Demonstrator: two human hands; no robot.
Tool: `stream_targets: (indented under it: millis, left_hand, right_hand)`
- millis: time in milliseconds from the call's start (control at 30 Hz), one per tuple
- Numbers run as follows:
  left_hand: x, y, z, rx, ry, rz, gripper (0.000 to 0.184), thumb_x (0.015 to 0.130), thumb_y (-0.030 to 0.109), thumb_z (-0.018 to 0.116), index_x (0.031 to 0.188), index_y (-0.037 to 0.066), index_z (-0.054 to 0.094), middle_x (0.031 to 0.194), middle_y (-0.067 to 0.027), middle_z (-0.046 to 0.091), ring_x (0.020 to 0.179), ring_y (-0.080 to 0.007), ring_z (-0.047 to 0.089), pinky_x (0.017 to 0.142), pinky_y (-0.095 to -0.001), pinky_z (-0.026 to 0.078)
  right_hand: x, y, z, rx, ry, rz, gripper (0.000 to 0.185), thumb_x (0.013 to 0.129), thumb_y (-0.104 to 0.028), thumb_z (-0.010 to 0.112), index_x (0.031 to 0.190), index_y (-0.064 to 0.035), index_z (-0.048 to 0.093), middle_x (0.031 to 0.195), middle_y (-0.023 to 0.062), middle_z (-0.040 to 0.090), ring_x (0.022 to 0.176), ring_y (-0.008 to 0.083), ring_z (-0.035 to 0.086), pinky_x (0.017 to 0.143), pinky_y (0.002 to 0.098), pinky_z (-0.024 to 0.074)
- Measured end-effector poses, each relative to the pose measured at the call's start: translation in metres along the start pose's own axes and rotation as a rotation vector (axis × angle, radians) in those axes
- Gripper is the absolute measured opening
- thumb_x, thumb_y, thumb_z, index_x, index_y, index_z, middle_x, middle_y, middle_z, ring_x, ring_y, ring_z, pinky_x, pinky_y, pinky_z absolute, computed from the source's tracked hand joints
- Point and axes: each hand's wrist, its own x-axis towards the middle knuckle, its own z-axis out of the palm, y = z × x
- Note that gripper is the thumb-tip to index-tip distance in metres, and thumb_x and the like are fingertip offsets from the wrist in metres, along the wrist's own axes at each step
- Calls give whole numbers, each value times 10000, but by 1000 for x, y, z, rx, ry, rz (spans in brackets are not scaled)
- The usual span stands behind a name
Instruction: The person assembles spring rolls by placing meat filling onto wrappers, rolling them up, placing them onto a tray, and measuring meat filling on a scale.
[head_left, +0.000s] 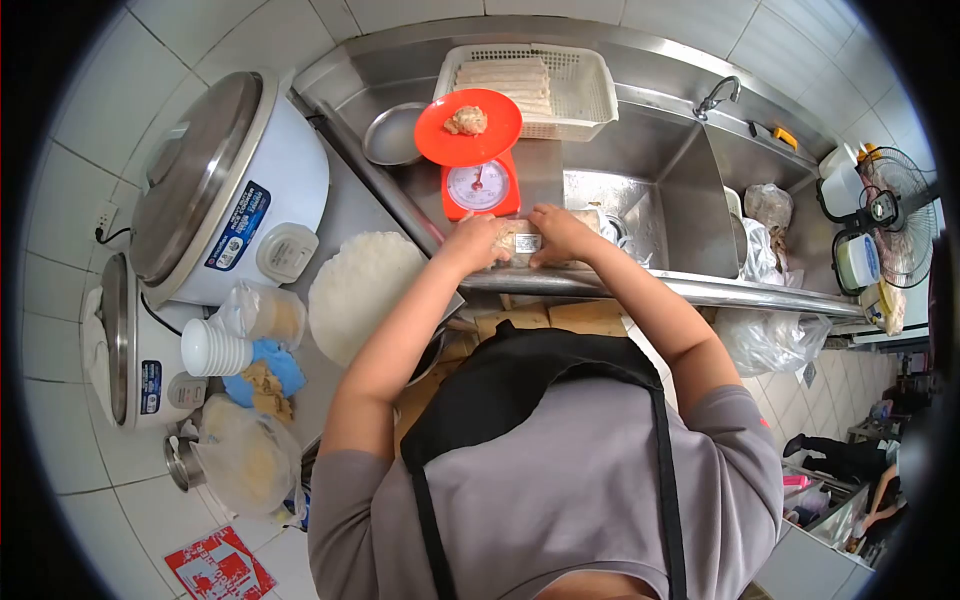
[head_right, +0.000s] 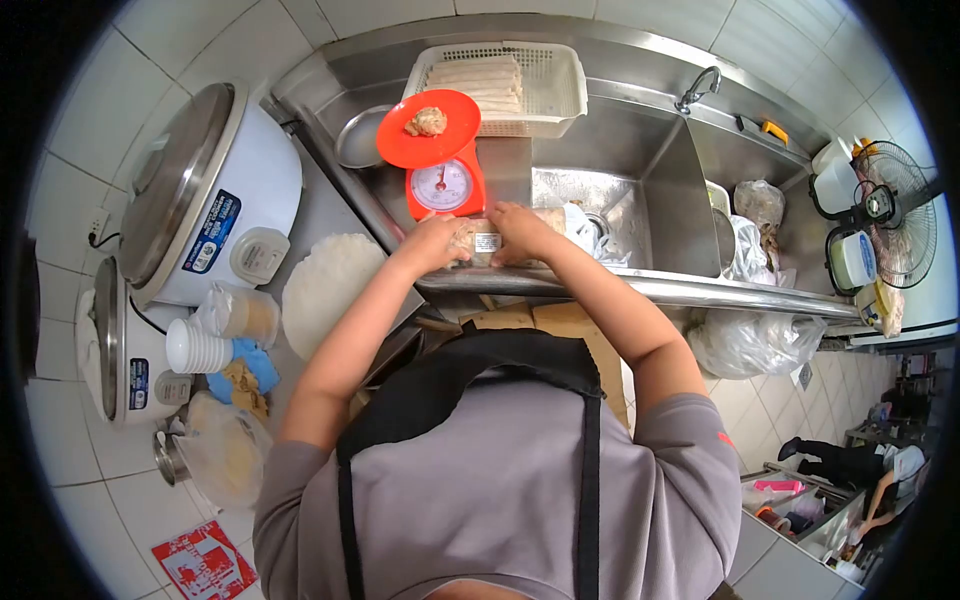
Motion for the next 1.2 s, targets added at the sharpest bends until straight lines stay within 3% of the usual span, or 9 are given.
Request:
stream_targets:
  millis: [200, 433, 533, 733, 767, 833, 967, 1033, 1200]
  left_hand:
    - [7, -7, 12, -12, 72, -1, 425, 619, 194, 759, 994, 42, 629, 961, -146, 612, 1007, -292, 551, 1018, -416, 321]
    - [13, -11, 19, 56, 129, -45, 326, 593, 161, 764, 858, 28, 627, 905, -140, 610, 954, -293, 568, 895, -406, 409]
    - [8, -6, 19, 18, 165, -106, 410, 590, 172, 767, 933, 25, 597, 932, -142, 598, 946, -303, 565, 858, -406, 425]
    - [9, 35, 22, 182, 184, -32, 727, 565, 241, 799, 1186, 28, 488, 1039, -137, 569, 1013, -295, 541, 901, -414, 410]
    - [14, 35, 27, 211, 203, 8, 716, 561, 245, 802, 1168, 21, 494, 1037, -141, 570, 1017, -295, 539, 909, -411, 405]
    - [19, 37, 34, 271, 234, 92, 696, 554, 252, 808, 1132, 9, 505, 1034, -150, 572, 1024, -297, 535, 926, -405, 395]
    - [30, 29, 38, 175, 186, 107, 566, 533, 235, 802, 974, 8, 530, 958, -155, 593, 986, -312, 548, 941, -393, 388]
    - [36, 29, 33, 193, 158, 122, 498, 529, 202, 785, 920, 2, 550, 927, -162, 600, 957, -316, 557, 918, -391, 402]
    - [39, 20, 41, 164, 243, 102, 343, 538, 144, 747, 812, 7, 591, 856, -167, 613, 888, -326, 575, 839, -403, 435]
  right_hand:
    - [5, -9, -5, -3, 5, 36, 547, 529, -285, 781, 967, -21, 587, 1032, 143, 569, 1018, 314, 529, 901, 404, 405]
    - [17, -19, 0, 15, 60, 30, 363, 562, -184, 687, 876, -30, 593, 1012, 147, 586, 978, 311, 545, 868, 380, 420]
    - [17, -19, 6, 20, 89, 12, 419, 560, -213, 712, 926, -49, 592, 993, 136, 590, 998, 294, 539, 909, 396, 390]
    - [-19, 3, 2, 16, 89, 113, 913, 479, -382, 821, 1269, -113, 450, 1282, 149, 446, 1241, 289, 384, 1039, 559, 181]
    - [-25, 15, -2, -7, -5, 200, 1060, 448, -422, 838, 1349, -145, 353, 1369, 153, 350, 1290, 304, 322, 1036, 601, 148]
    - [-34, 27, -4, 7, -27, 245, 1069, 442, -413, 839, 1339, -97, 352, 1345, 166, 379, 1274, 311, 340, 1040, 571, 184]
    - [-17, 16, -3, -110, -62, 126, 904, 440, -336, 823, 1182, 24, 453, 1189, 168, 488, 1168, 325, 439, 1039, 473, 283]
    - [-9, 14, 1, -151, -30, 79, 670, 499, -283, 788, 1042, 18, 537, 1067, 159, 547, 1056, 326, 516, 978, 419, 368]
    - [-3, 4, 13, -121, 111, 72, 422, 556, -204, 709, 900, 0, 576, 959, 159, 577, 949, 312, 549, 859, 364, 436]
